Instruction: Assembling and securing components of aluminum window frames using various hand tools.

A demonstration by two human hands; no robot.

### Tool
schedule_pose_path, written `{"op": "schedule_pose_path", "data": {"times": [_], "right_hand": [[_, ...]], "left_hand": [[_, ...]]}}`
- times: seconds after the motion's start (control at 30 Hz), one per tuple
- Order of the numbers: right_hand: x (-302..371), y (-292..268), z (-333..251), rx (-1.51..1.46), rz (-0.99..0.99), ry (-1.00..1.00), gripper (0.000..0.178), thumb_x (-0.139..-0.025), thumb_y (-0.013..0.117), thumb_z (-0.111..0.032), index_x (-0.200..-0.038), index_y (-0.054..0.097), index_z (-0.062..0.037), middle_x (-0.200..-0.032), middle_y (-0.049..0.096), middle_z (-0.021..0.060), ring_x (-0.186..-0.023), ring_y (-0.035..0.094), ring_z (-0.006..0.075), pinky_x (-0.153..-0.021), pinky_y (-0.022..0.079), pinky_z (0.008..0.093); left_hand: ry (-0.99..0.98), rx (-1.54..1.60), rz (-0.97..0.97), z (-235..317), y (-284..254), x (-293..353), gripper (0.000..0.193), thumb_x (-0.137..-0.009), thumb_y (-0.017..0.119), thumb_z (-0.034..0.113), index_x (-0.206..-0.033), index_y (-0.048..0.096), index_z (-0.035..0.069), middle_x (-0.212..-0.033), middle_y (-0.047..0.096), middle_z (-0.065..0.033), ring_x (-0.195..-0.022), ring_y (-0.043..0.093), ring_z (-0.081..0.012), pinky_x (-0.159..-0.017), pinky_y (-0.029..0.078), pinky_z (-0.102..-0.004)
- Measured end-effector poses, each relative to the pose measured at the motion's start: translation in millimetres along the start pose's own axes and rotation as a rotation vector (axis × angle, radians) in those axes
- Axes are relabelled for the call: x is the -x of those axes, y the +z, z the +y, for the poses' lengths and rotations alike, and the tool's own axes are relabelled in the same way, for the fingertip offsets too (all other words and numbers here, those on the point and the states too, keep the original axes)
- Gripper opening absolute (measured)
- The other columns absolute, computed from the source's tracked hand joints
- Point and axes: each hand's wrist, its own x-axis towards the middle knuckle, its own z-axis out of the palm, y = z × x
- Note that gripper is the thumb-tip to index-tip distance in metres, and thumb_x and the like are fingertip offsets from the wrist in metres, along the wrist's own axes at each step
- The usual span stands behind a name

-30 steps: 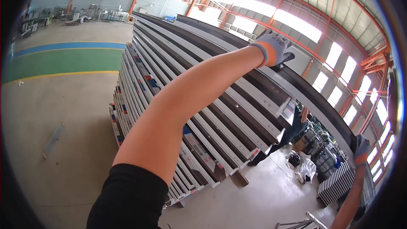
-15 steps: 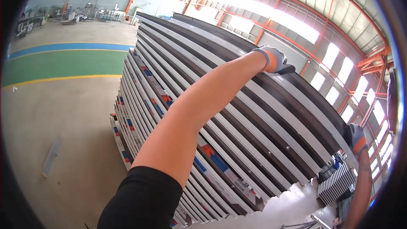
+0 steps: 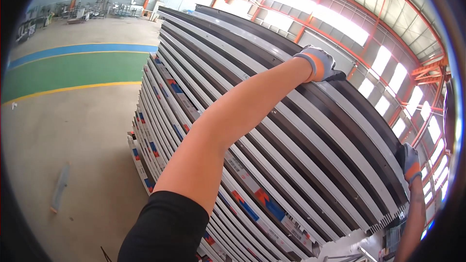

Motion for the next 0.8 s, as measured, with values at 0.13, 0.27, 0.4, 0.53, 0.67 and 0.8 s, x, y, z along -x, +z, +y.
{"op": "schedule_pose_path", "data": {"times": [0.13,0.27,0.4,0.53,0.67,0.8], "right_hand": [[-33,-7,-59,0.026,0.003,-0.008,0.017,-0.091,0.047,-0.008,-0.097,0.059,0.0016,-0.087,0.061,0.0271,-0.086,0.062,0.0428,-0.075,0.048,0.0441],[-84,7,-127,0.067,0.056,-0.051,0.019,-0.093,0.048,-0.011,-0.098,0.061,0.0011,-0.088,0.063,0.0263,-0.087,0.062,0.0419,-0.076,0.048,0.0450],[-150,18,-229,0.169,0.170,-0.022,0.022,-0.095,0.049,-0.015,-0.101,0.062,0.0015,-0.093,0.065,0.0255,-0.091,0.063,0.0418,-0.078,0.049,0.0459],[-207,17,-327,0.246,0.260,-0.013,0.026,-0.096,0.049,-0.017,-0.107,0.062,0.0017,-0.096,0.065,0.0261,-0.096,0.062,0.0417,-0.082,0.049,0.0477],[-251,14,-390,0.319,0.129,0.137,0.030,-0.097,0.048,-0.019,-0.116,0.060,0.0015,-0.104,0.065,0.0254,-0.099,0.061,0.0419,-0.085,0.048,0.0477],[-225,-8,-353,0.266,0.292,0.199,0.031,-0.098,0.047,-0.020,-0.115,0.060,0.0008,-0.102,0.066,0.0235,-0.096,0.062,0.0413,-0.086,0.048,0.0466]], "left_hand": [[-0.009,0.009,0.062,-60,-20,18,0.078,-0.090,0.031,0.073,-0.104,0.071,0.006,-0.109,0.068,-0.0176,-0.103,0.063,-0.0352,-0.095,0.047,-0.0440],[-0.042,-0.025,0.111,-152,-37,31,0.079,-0.089,0.033,0.075,-0.102,0.071,0.008,-0.108,0.068,-0.0172,-0.104,0.063,-0.0349,-0.095,0.047,-0.0425],[-0.129,-0.126,0.150,-269,-58,56,0.075,-0.091,0.033,0.071,-0.108,0.069,0.009,-0.109,0.068,-0.0154,-0.103,0.063,-0.0343,-0.094,0.047,-0.0437],[-0.165,-0.209,0.182,-385,-70,68,0.072,-0.091,0.035,0.071,-0.112,0.069,0.011,-0.111,0.068,-0.0134,-0.104,0.064,-0.0333,-0.094,0.047,-0.0421],[-0.109,-0.063,0.181,-451,-98,83,0.062,-0.095,0.040,0.060,-0.111,0.067,0.006,-0.104,0.069,-0.0189,-0.099,0.065,-0.0349,-0.093,0.048,-0.0405],[-0.010,-0.029,0.206,-443,-117,52,0.065,-0.091,0.041,0.067,-0.104,0.071,0.011,-0.102,0.069,-0.0170,-0.097,0.065,-0.0340,-0.091,0.049,-0.0409]]}}
